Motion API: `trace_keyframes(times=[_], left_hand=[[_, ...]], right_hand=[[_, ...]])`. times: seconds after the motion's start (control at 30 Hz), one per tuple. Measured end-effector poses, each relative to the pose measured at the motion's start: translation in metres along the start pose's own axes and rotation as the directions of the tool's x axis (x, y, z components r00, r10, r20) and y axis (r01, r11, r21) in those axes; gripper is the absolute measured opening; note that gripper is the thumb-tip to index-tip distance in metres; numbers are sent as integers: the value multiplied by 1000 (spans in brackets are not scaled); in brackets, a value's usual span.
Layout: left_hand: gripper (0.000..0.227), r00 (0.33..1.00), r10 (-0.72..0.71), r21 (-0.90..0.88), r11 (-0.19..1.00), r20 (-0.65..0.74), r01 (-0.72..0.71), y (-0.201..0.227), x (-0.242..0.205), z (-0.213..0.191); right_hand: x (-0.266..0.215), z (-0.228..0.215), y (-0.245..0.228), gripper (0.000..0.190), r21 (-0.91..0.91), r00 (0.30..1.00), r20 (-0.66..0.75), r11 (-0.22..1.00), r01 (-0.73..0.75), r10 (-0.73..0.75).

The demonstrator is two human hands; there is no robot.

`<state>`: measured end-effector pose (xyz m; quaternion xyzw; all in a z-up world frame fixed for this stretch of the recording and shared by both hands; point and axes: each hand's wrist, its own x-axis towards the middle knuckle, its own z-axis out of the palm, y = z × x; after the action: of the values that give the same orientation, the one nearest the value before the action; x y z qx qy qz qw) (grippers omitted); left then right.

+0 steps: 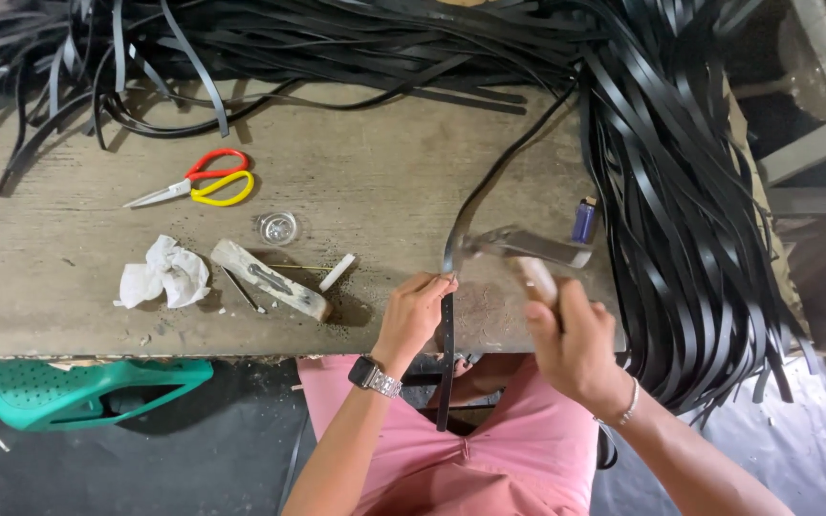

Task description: Using a hammer and a metal punch to create a series of holes in a long black leather strip.

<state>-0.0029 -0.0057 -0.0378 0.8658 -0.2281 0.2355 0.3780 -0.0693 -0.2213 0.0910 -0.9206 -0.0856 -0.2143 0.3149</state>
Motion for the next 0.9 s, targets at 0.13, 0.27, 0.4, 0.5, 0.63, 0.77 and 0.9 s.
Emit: trace_keyframes(times=[0.13,0.27,0.4,0.5,0.63,0.77,0.9], left_hand=[[13,999,-23,33,999,44,22,-1,-2,1],[12,999,-29,17,999,33,28,-1,0,-1],[12,999,-37,-51,998,12,38,16,13,-18],[15,999,-39,-83,996,23,41,17,15,-21],[12,999,-43,-81,996,10,43,18,16,-22],[18,997,-66,-102,992,36,70,11,11,-20],[9,993,-115,-75,990,37,117,24,20,-28]], right_hand=[[14,2,-19,34,-225,957,280,974,-7,71],[6,12,3,41,-172,937,252,964,-202,241],[9,36,45,40,-323,954,141,923,-210,266],[4,63,85,32,-671,992,-52,740,48,-111],[3,75,64,34,-705,975,-41,698,126,-218],[14,87,10,58,-136,950,105,942,306,-294],[6,112,27,60,-194,947,148,931,310,-284]])
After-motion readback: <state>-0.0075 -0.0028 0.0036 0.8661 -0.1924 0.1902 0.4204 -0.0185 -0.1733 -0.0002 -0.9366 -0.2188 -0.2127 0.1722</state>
